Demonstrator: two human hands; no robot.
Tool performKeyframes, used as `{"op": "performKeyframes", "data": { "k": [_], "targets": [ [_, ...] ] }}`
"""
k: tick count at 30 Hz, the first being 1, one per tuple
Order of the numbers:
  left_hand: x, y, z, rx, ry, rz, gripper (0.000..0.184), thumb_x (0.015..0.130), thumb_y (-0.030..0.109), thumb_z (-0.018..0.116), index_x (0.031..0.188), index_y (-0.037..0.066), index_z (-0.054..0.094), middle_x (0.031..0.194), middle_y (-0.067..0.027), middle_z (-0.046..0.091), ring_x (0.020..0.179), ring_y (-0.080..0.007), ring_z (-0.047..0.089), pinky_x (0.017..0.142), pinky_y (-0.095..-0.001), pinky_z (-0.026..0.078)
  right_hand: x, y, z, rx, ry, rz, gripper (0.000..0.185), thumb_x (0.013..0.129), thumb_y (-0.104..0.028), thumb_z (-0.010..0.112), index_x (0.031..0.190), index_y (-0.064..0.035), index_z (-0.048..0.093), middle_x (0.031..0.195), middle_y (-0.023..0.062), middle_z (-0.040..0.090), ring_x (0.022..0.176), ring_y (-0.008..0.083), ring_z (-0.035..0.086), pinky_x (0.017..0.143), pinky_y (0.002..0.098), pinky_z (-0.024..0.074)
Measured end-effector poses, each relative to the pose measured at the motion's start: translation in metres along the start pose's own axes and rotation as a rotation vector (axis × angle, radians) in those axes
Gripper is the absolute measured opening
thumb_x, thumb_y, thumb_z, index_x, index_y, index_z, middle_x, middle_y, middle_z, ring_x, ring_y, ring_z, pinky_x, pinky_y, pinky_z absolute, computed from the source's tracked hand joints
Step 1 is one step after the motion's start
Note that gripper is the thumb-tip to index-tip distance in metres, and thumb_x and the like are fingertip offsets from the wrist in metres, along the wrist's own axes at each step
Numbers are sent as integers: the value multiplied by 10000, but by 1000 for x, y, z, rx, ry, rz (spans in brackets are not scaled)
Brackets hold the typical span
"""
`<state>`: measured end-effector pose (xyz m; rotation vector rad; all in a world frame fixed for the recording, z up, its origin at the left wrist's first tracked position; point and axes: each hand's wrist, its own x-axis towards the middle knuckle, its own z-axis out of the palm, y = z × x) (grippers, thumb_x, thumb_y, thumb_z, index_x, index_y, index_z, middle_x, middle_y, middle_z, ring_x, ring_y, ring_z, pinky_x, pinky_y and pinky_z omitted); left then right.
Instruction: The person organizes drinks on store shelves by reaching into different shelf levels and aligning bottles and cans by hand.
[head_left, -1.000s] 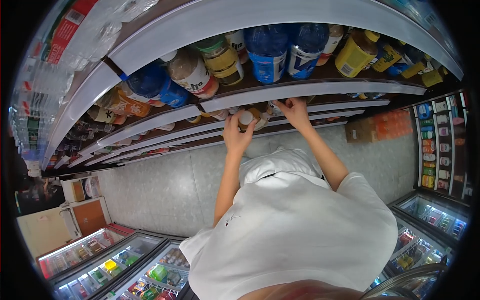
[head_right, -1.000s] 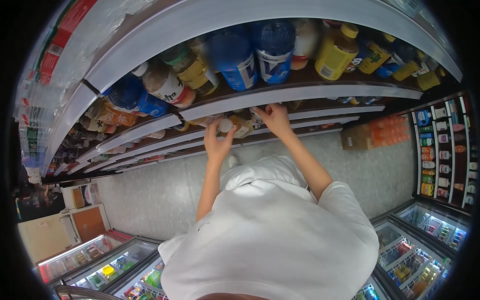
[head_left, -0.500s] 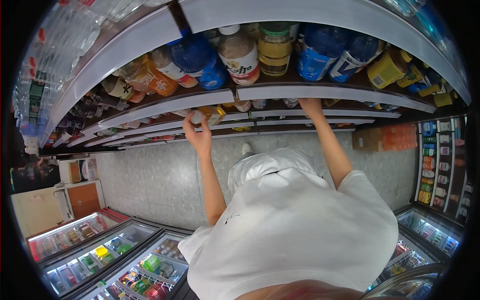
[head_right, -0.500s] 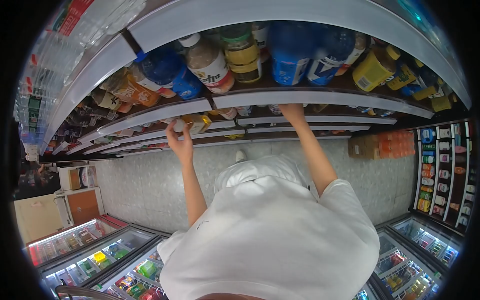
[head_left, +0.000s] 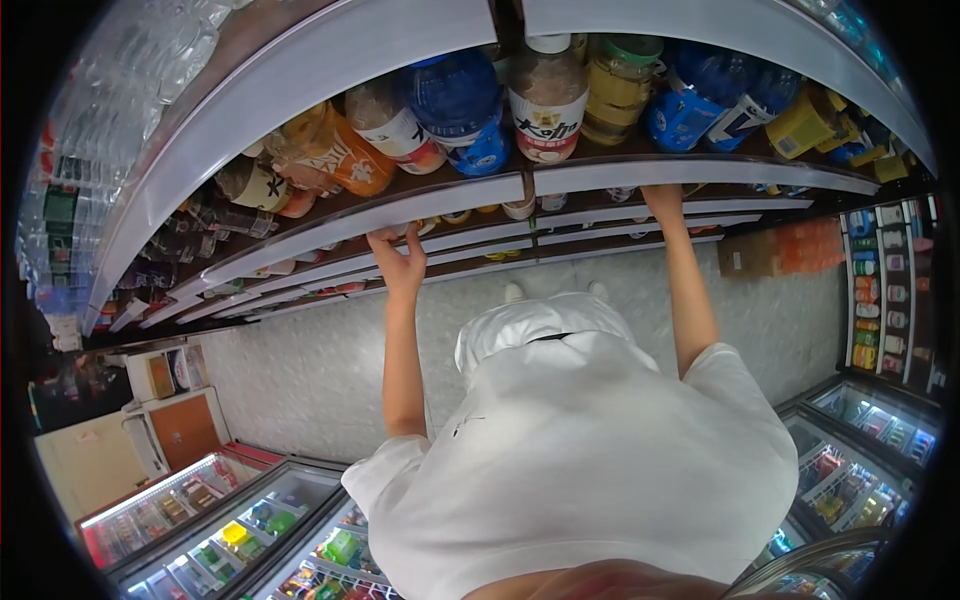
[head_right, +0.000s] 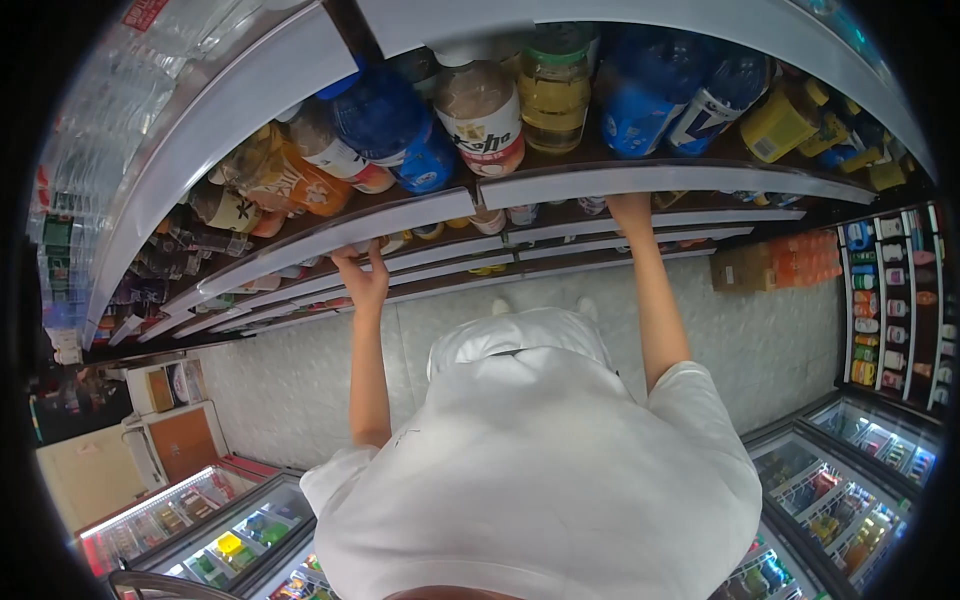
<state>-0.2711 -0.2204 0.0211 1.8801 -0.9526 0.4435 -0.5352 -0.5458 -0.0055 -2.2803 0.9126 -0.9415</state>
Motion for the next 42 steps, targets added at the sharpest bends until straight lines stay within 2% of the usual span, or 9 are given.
{"op": "performKeyframes", "data": {
  "k": [6, 8, 13, 24, 26, 31, 34, 37, 42],
  "targets": [
    [0, -28, -4, 0, -190, 132, 259, 757, 47, 628, 848, 9, 388, 765, -127, 400, 693, -290, 412, 655, -338, 370, -23, -10, 8, 211, 123, 171, 201, 754, -80, 602, 922, 28, 575, 753, 146, 594, 708, 239, 563, 659, 327, 428],
    [4, -35, -6, 25, -241, -24, 250, 762, 45, 617, 934, -10, 445, 827, -166, 478, 760, -319, 471, 704, -357, 396, -33, -15, 13, 295, 206, 317, 223, 775, -118, 617, 941, 22, 569, 698, 114, 587, 627, 171, 532, 606, 288, 424],
    [13, -55, 3, -7, -244, 101, 306, 748, 31, 603, 1032, -30, 507, 964, -212, 547, 894, -376, 518, 806, -389, 398, -62, -43, 19, 218, 369, 394, 173, 815, -140, 599, 943, -24, 596, 569, 31, 500, 512, 82, 437, 506, 238, 386],
    [7, -29, -26, -55, -267, -175, 331, 739, 54, 648, 1025, -16, 496, 947, -166, 532, 876, -333, 519, 809, -352, 401, -158, 16, 78, 77, -7, 440, 160, 811, -162, 574, 839, -8, 610, 529, 45, 473, 467, 119, 417, 454, 261, 350],
    [-1, -45, -37, 74, -88, 42, 334, 703, 83, 706, 937, -4, 484, 917, -179, 556, 787, -336, 551, 705, -355, 455, -188, 52, 95, 26, -81, 419, 159, 825, -158, 552, 846, -9, 606, 535, 18, 493, 467, 96, 426, 446, 243, 347],
    [0, -54, -68, 7, 91, -221, 318, 718, 104, 716, 875, 3, 459, 903, -149, 548, 827, -240, 563, 720, -311, 472, -259, 127, 119, -117, -311, 644, 149, 797, -148, 541, 805, -15, 607, 588, 62, 571, 475, 153, 547, 446, 284, 443],
    [-1, -78, -83, -51, 153, -270, 335, 727, 101, 713, 877, 5, 430, 910, -146, 545, 866, -227, 563, 735, -279, 454, -248, 95, 101, -74, -495, 1007, 151, 790, -146, 542, 831, -17, 609, 616, 73, 588, 493, 153, 558, 460, 294, 463],
    [3, -97, -94, 55, 186, -173, 335, 732, 73, 697, 900, -1, 418, 917, -143, 527, 821, -217, 544, 726, -269, 441, -243, 86, 96, -66, -496, 1019, 152, 785, -139, 549, 853, -17, 609, 637, 80, 597, 501, 153, 563, 459, 292, 466],
    [25, -96, -91, 122, 254, -372, 272, 739, 1, 639, 891, -6, 413, 918, -127, 498, 777, -196, 488, 714, -275, 434, -234, 80, 100, -12, -464, 1041, 156, 783, -141, 557, 867, -21, 612, 658, 85, 607, 523, 153, 576, 471, 292, 474]
  ]
}}
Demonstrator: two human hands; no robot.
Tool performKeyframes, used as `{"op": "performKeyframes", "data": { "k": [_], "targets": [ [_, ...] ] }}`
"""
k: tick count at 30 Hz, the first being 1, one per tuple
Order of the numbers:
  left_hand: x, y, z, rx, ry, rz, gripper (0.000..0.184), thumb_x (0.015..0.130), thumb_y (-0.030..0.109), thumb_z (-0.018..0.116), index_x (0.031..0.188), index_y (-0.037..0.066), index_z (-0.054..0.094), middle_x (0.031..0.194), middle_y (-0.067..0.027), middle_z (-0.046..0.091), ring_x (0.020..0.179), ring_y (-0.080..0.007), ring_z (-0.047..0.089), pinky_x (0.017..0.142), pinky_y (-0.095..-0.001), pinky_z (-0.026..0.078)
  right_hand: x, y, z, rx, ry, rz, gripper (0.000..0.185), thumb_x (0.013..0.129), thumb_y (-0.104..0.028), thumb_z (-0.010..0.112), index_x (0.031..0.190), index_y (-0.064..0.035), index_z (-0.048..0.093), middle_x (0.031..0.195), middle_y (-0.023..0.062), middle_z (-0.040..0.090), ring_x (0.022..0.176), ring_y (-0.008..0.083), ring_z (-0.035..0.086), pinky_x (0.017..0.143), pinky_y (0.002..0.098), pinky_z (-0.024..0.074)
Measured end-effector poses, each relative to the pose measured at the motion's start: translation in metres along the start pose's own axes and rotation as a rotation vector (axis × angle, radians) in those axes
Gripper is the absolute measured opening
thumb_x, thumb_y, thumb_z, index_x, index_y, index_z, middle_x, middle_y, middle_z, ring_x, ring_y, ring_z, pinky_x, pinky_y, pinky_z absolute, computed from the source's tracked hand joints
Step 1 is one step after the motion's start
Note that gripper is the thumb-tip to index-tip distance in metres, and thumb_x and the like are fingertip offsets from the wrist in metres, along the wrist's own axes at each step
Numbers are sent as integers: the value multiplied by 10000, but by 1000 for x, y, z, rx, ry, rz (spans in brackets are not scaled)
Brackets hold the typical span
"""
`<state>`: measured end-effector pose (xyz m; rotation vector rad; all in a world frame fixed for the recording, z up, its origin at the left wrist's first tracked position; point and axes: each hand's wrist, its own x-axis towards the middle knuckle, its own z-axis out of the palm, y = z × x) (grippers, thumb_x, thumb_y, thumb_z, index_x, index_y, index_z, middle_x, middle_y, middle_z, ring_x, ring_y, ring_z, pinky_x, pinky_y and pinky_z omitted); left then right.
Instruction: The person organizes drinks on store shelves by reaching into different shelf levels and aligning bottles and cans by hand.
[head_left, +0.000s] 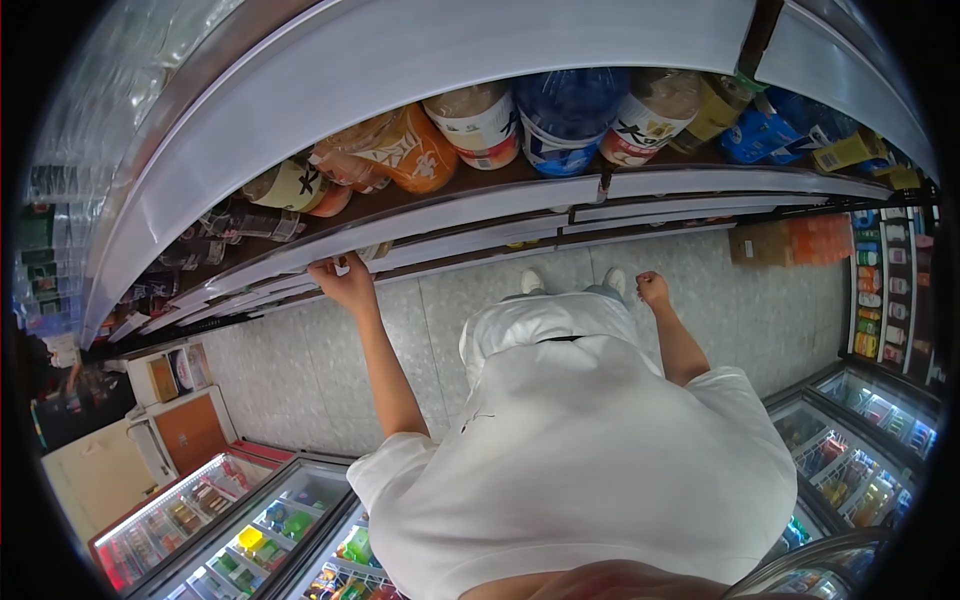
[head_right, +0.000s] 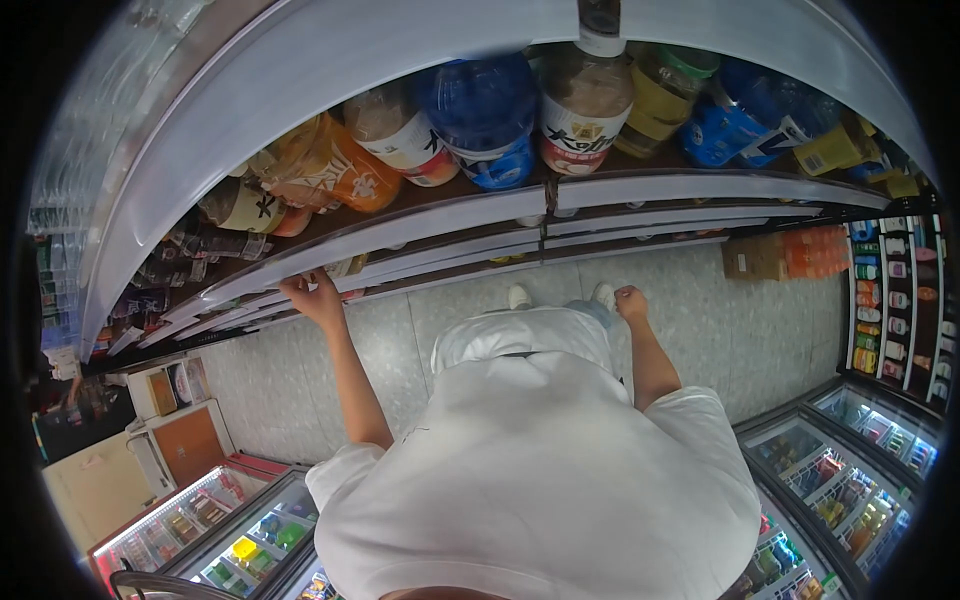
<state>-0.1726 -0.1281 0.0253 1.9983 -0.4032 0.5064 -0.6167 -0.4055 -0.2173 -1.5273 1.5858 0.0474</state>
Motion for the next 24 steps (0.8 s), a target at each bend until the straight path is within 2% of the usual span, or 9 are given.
{"op": "performKeyframes", "data": {
  "k": [2, 4, 5, 6, 8, 11, 18, 20, 24],
  "targets": [
    [-3, 3, 9, -58, 6, -3, 291, 740, -13, 621, 957, -23, 427, 929, -123, 501, 791, -195, 485, 732, -281, 423, -3, -4, 1, 23, -6, 5, 158, 784, -142, 558, 870, -22, 613, 664, 87, 610, 529, 152, 580, 477, 292, 477],
    [-8, 10, 17, -96, -34, 84, 452, 752, 5, 615, 1143, -31, 392, 1006, -158, 537, 902, -244, 533, 834, -358, 442, -10, -12, 1, 50, -19, -7, 161, 789, -135, 549, 883, -20, 609, 664, 87, 608, 535, 153, 582, 482, 291, 481],
    [-12, 0, 21, -58, -71, 26, 537, 727, 16, 639, 1201, -31, 390, 1099, -176, 534, 936, -257, 537, 835, -357, 435, -12, -14, 3, 52, -16, -5, 161, 789, -135, 549, 883, -20, 609, 664, 87, 608, 535, 153, 582, 482, 291, 481],
    [-12, -6, 26, -62, -75, 25, 537, 727, 16, 639, 1201, -31, 390, 1099, -176, 534, 936, -257, 537, 835, -357, 435, -14, -12, 4, 61, -35, -6, 158, 789, -128, 544, 887, -22, 608, 664, 88, 608, 536, 154, 583, 482, 291, 481],
    [-8, -14, 41, 168, 84, 219, 311, 684, 18, 667, 964, -39, 543, 948, -167, 579, 856, -254, 549, 774, -308, 419, -14, -6, 5, 73, -44, -3, 157, 789, -121, 539, 892, -23, 606, 665, 88, 608, 537, 155, 583, 481, 291, 481],
    [-4, -22, 47, 92, -11, 240, 202, 659, 20, 673, 832, -37, 586, 833, -172, 611, 776, -291, 582, 726, -339, 445, -13, 5, 6, 66, -78, -2, 156, 788, -112, 533, 899, -28, 603, 670, 91, 610, 532, 158, 584, 473, 295, 481],
    [2, -46, 50, -64, -260, 204, 168, 672, 27, 653, 825, -32, 615, 806, -164, 634, 739, -296, 609, 693, -343, 464, -29, 33, 3, 65, -62, 78, 166, 777, -131, 545, 883, -20, 610, 677, 108, 624, 536, 171, 598, 489, 299, 486],
    [3, -52, 48, -40, -373, 250, 212, 712, 18, 625, 905, -60, 589, 880, -144, 626, 836, -236, 587, 788, -320, 442, -30, 35, 4, 58, -64, 99, 181, 766, -130, 549, 885, -13, 620, 692, 120, 637, 558, 181, 615, 524, 299, 491],
    [2, -39, 46, -11, -426, 119, 218, 710, 15, 627, 913, -58, 588, 897, -162, 625, 827, -260, 595, 785, -326, 448, -32, 38, 5, 50, -96, 151, 164, 783, -144, 548, 879, -28, 611, 682, 109, 627, 537, 168, 599, 489, 297, 489]
  ]
}}
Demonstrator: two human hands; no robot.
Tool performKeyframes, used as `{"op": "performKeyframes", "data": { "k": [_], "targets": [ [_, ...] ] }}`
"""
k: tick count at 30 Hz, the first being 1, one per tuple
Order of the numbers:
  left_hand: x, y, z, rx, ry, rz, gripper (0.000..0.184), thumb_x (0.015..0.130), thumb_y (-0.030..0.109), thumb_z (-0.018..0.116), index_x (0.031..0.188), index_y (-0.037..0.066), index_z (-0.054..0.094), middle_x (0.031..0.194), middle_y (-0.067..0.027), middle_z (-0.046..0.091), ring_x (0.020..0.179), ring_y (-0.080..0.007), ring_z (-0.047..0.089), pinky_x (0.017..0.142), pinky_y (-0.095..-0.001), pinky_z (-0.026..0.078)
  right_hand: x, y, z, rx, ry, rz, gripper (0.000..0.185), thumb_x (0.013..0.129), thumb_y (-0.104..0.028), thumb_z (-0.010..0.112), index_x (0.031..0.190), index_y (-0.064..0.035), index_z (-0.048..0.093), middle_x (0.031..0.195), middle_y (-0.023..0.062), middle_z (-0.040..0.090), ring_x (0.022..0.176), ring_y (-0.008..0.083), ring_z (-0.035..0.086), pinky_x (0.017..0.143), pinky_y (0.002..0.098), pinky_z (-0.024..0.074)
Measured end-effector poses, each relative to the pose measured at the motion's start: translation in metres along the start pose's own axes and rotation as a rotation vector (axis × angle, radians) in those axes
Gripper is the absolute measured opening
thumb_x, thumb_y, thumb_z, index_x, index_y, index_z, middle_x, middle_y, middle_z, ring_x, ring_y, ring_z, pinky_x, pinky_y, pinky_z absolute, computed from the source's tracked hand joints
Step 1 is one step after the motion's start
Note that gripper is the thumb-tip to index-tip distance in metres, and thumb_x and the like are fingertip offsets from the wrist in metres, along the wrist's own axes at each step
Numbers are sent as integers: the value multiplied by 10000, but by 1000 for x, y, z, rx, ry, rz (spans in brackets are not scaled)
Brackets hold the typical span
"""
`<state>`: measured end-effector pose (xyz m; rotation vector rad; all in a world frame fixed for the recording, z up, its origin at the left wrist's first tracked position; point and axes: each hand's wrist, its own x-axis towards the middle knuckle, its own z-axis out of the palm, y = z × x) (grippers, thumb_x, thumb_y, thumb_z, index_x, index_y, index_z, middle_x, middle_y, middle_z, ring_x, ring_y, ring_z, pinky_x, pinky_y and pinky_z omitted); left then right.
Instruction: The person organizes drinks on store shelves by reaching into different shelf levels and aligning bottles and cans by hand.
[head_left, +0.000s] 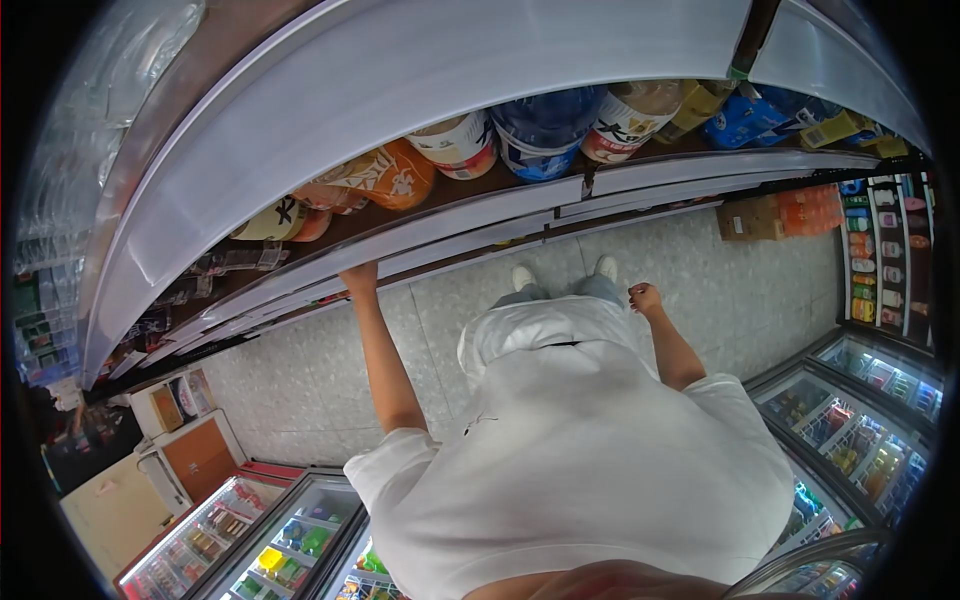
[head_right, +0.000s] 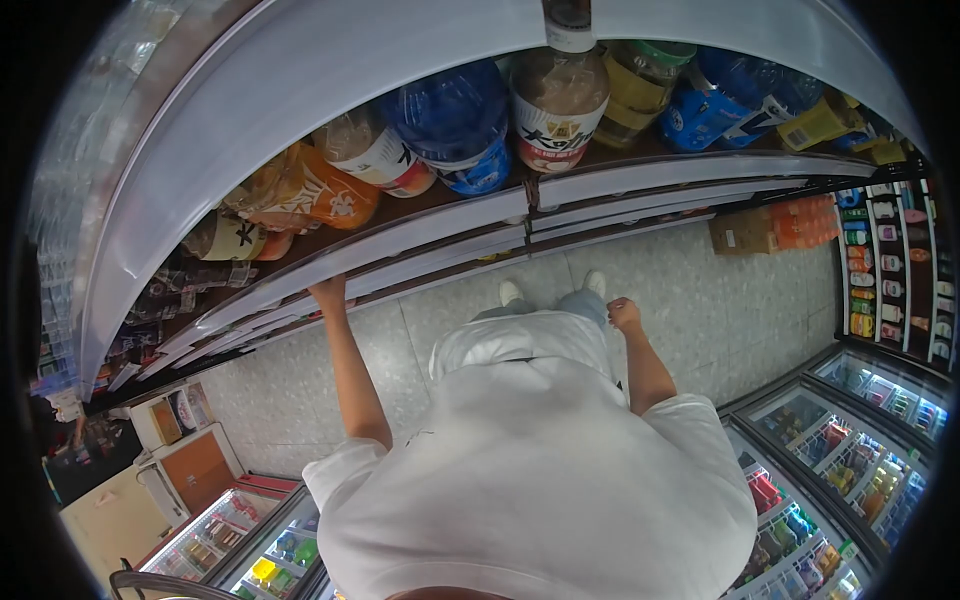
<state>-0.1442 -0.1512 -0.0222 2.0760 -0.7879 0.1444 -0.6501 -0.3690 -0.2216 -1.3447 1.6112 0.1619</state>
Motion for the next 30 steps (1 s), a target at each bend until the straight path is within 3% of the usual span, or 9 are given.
{"op": "performKeyframes", "data": {
  "k": [6, 8, 12, 15, 18, 22, 24, 28, 30],
  "targets": [
    [-3, 22, 0, 294, 84, 220, 235, 708, 79, 637, 921, -17, 610, 847, -161, 627, 777, -355, 580, 735, -384, 460, 4, -12, 11, 45, -34, -67, 157, 808, -169, 552, 895, -47, 598, 666, 93, 615, 521, 151, 583, 457, 291, 481],
    [-10, 52, 0, 410, 371, 300, 279, 720, 52, 611, 992, -5, 586, 832, -130, 610, 759, -371, 553, 743, -390, 448, 2, -20, 14, 60, -44, -59, 162, 810, -172, 554, 901, -45, 597, 672, 95, 618, 531, 151, 588, 458, 290, 482],
    [-36, 88, 4, 256, 437, 232, 232, 735, 37, 620, 961, 9, 577, 778, -92, 576, 707, -319, 535, 704, -359, 439, 4, -16, 19, 3, -26, -141, 180, 795, -166, 569, 909, -33, 610, 696, 106, 630, 563, 161, 609, 477, 287, 490],
    [-59, 112, 7, 81, 135, 33, 123, 750, 40, 654, 806, 16, 547, 705, -62, 524, 639, -157, 498, 609, -269, 403, 16, -7, 21, -102, -30, -203, 195, 781, -168, 582, 907, -23, 618, 695, 106, 634, 565, 164, 614, 484, 284, 491],
    [-62, 156, 14, -186, 27, 27, 101, 768, 35, 633, 818, 18, 547, 702, -56, 521, 651, -141, 497, 606, -247, 403, 21, 5, 11, -183, -23, -260, 218, 774, -185, 593, 901, -9, 612, 667, 100, 628, 538, 157, 604, 472, 285, 486],
    [-58, 241, 26, -548, -44, 37, 59, 808, 39, 588, 802, 15, 534, 701, -54, 519, 678, -139, 504, 609, -232, 405, 8, -11, -27, -12, -129, -163, 220, 782, -192, 583, 902, -8, 595, 663, 93, 617, 523, 158, 590, 462, 289, 483],
    [-59, 294, 30, -1038, -225, 58, 86, 843, 66, 552, 784, 15, 517, 712, -67, 527, 708, -155, 515, 635, -248, 421, 13, 0, -48, 16, -115, -128, 218, 785, -192, 579, 904, -10, 589, 664, 91, 614, 522, 157, 587, 459, 290, 482],
    [-63, 371, 44, -1427, -741, 414, 330, 898, 332, 477, 841, 13, 541, 828, -148, 591, 770, -235, 558, 704, -341, 451, 15, 28, -85, 45, -66, -109, 193, 802, -181, 562, 900, -16, 586, 698, 90, 617, 540, 154, 585, 471, 282, 485],
    [-64, 423, 49, -1468, -849, 646, 583, 909, 525, 263, 921, 13, 542, 863, -173, 590, 819, -286, 558, 688, -351, 460, 15, 44, -97, 62, -32, -89, 175, 819, -178, 547, 885, -21, 587, 709, 85, 619, 563, 149, 588, 497, 264, 489]
  ]
}}
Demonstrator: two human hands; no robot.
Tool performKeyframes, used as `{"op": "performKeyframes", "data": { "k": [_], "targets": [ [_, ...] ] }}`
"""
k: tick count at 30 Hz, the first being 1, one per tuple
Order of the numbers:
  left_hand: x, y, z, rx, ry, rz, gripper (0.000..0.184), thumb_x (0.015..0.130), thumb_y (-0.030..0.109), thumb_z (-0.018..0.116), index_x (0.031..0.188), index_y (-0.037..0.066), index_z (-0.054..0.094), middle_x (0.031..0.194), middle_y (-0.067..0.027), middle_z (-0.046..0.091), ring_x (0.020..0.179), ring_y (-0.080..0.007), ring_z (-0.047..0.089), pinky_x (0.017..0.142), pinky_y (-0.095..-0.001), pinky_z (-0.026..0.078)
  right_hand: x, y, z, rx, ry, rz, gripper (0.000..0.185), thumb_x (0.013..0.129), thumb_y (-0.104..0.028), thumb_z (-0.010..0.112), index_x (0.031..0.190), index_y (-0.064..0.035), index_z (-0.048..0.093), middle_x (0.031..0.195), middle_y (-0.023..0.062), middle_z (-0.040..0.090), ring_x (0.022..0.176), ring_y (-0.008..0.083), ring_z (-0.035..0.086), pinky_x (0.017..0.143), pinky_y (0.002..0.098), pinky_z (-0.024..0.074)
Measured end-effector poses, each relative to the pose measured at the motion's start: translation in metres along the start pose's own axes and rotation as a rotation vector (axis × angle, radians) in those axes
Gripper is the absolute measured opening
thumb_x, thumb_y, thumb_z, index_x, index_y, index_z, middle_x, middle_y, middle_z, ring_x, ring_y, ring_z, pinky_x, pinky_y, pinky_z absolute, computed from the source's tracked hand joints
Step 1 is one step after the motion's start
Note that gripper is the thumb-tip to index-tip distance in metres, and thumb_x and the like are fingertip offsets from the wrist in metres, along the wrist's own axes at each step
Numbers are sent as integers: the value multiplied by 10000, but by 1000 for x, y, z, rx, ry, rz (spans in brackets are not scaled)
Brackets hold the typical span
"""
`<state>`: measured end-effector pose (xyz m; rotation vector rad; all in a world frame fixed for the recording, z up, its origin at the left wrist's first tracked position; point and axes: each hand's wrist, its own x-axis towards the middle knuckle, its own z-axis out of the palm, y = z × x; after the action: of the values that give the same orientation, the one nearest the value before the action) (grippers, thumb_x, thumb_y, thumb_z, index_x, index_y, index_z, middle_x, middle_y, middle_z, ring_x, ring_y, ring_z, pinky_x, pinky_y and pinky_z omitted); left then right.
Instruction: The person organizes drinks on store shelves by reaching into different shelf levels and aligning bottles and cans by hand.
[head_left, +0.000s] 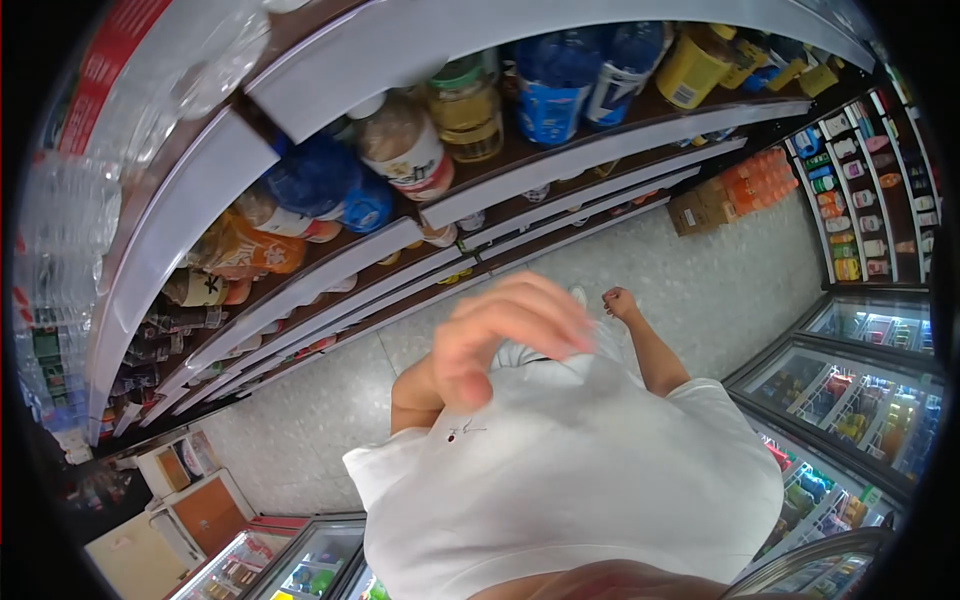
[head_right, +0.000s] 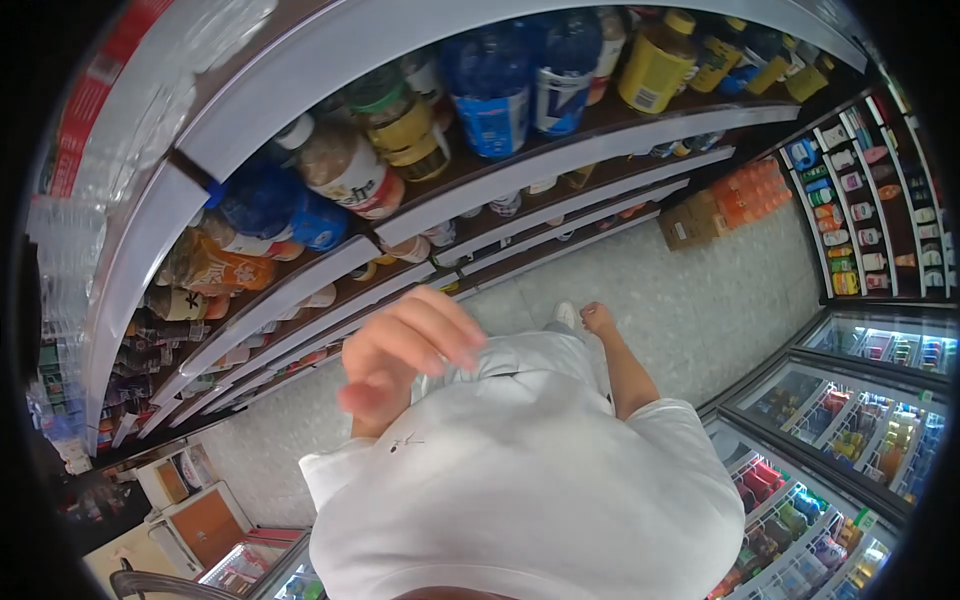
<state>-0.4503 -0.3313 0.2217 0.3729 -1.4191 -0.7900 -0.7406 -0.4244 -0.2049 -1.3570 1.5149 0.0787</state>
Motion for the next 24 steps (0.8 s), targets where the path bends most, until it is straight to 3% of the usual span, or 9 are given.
{"op": "performKeyframes", "data": {
  "k": [4, 6, 12, 18, 24],
  "targets": [
    [65, -3, 41, -208, -151, 95, 740, 890, 582, 148, 1011, -39, 532, 937, -226, 585, 941, -347, 549, 775, -369, 460, 19, 91, -2, 67, 105, 20, 222, 745, -191, 608, 848, 5, 592, 670, 121, 630, 527, 179, 601, 501, 292, 486],
    [89, -8, 65, -326, -54, 208, 719, 906, 552, 183, 1041, -74, 510, 934, -229, 586, 844, -307, 569, 738, -371, 467, 17, 117, -2, 103, 94, 88, 230, 739, -187, 613, 844, 16, 585, 654, 124, 624, 510, 179, 591, 501, 291, 488],
    [108, -27, 89, -288, -75, 164, 697, 905, 543, 193, 1037, -60, 518, 944, -211, 586, 859, -292, 561, 751, -368, 456, 24, 163, 0, 216, -68, 292, 220, 733, -191, 615, 793, 20, 605, 648, 126, 616, 528, 179, 588, 530, 303, 485],
    [115, -39, 109, -264, -58, 127, 671, 904, 531, 205, 1032, -43, 527, 956, -190, 586, 877, -275, 552, 766, -365, 443, 34, 157, -16, -7, 115, 124, 344, 721, -298, 612, 864, 14, 635, 771, 170, 646, 722, 278, 621, 687, 342, 478],
    [119, -49, 120, -234, -37, 129, 645, 903, 520, 216, 1027, -25, 536, 967, -169, 586, 895, -257, 542, 782, -361, 430, 45, 111, -58, -93, 93, -90, 328, 720, -323, 603, 843, -21, 641, 765, 152, 647, 737, 293, 618, 694, 366, 478]
  ]
}}
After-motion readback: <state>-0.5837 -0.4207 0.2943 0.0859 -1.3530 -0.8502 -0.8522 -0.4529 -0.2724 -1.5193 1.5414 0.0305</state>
